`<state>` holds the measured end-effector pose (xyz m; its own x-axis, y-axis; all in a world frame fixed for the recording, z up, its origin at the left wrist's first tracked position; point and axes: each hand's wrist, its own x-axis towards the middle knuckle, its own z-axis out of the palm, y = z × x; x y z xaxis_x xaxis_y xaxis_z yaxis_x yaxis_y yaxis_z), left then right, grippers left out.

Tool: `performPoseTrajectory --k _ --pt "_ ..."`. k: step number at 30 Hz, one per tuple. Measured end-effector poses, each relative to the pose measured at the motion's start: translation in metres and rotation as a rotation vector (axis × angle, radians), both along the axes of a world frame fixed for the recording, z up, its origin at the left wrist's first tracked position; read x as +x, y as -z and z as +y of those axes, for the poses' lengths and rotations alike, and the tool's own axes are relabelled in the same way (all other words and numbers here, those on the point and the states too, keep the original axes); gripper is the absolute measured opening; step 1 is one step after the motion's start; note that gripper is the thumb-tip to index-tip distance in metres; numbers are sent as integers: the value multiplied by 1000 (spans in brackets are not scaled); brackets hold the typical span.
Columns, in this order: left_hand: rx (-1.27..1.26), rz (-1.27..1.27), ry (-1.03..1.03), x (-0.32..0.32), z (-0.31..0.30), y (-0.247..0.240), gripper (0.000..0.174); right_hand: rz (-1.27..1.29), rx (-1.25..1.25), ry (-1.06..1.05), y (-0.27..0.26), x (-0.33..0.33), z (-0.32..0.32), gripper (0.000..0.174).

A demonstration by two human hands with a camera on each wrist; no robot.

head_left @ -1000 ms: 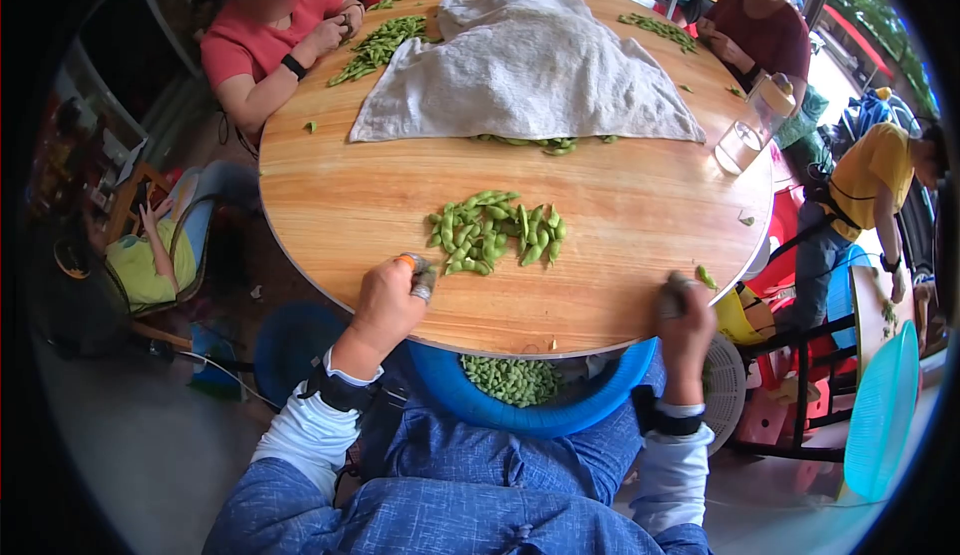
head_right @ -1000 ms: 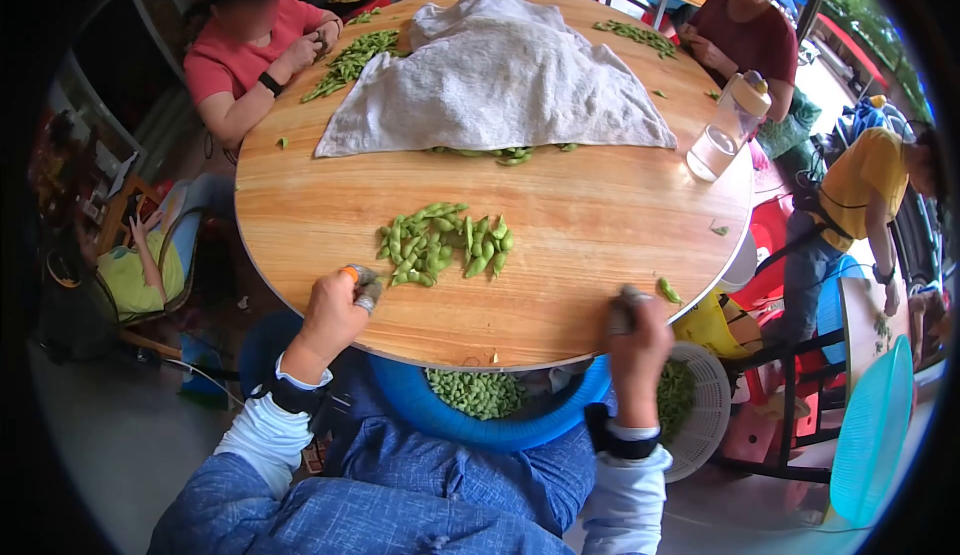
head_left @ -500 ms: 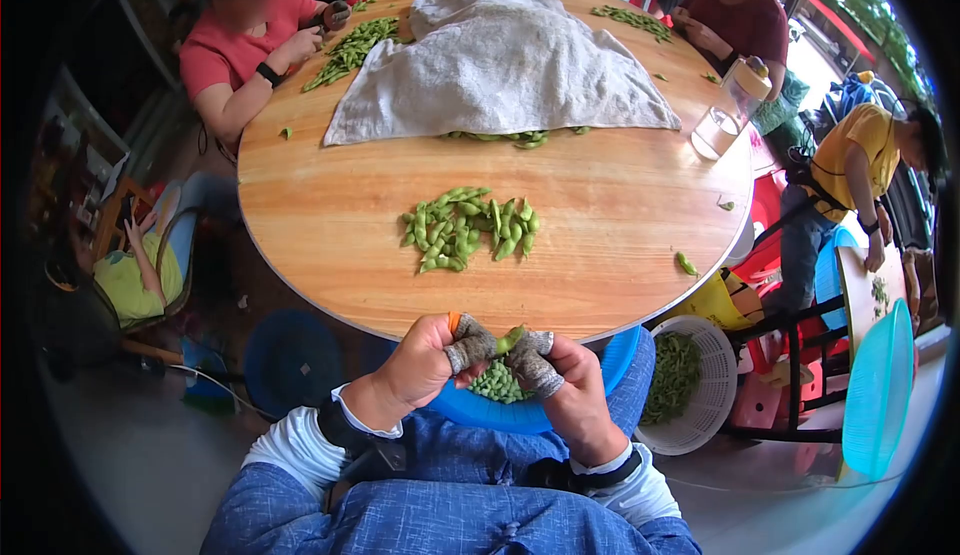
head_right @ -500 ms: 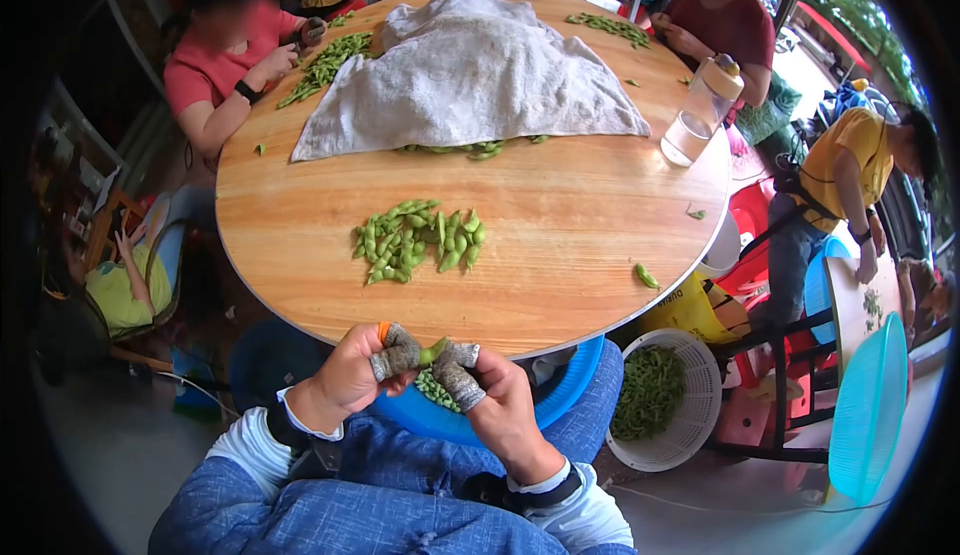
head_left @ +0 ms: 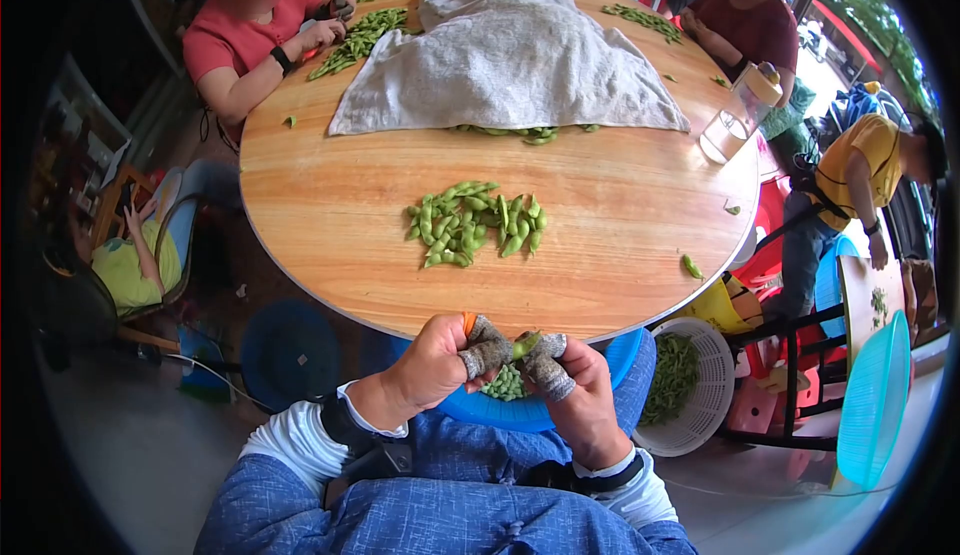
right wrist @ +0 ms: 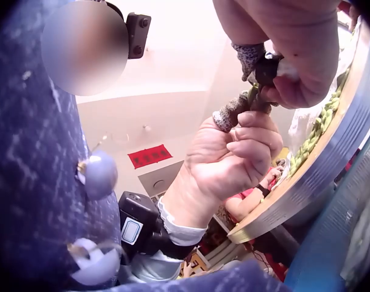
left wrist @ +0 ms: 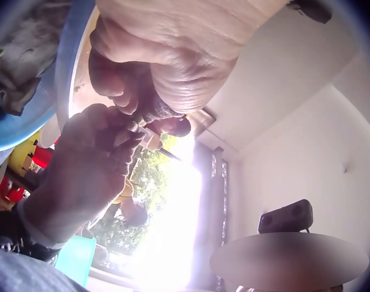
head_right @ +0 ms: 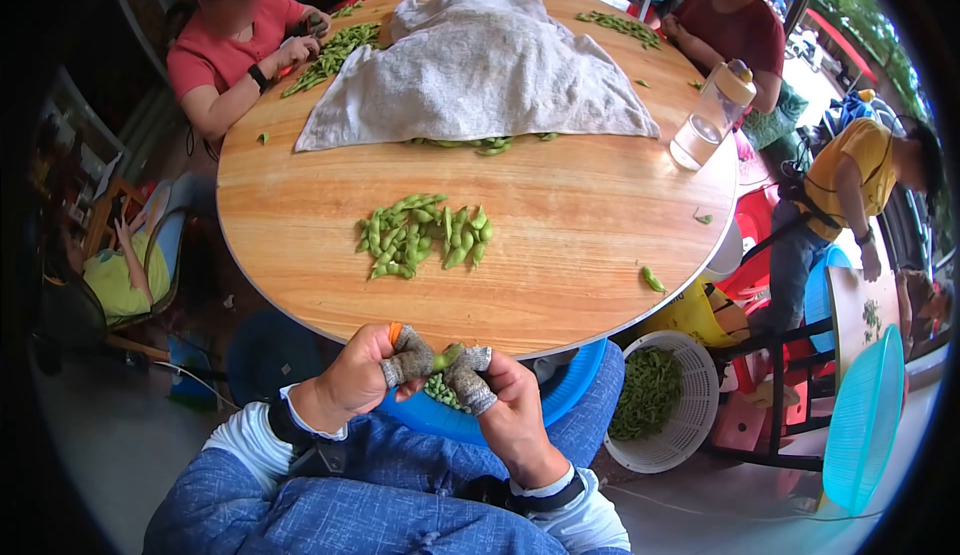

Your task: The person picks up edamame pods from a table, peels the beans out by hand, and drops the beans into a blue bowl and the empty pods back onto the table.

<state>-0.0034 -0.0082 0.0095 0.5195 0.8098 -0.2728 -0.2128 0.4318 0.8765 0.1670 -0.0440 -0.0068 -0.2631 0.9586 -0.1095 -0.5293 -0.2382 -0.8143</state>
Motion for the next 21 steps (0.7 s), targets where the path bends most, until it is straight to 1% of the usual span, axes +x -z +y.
performPoseTrajectory --k 6,9,17,21 --pt "-28 -8 -1 1 0 0 13 -11 6 29 3 -1 0 19" --pt "-12 -16 29 0 3 1 23 -26 11 30 2 -1 1 18" --pt "-14 15 12 2 4 1 22 22 -4 23 8 -1 7 16" --pt "-20 16 41 1 5 5 21 -26 -48 23 14 0 10 15"
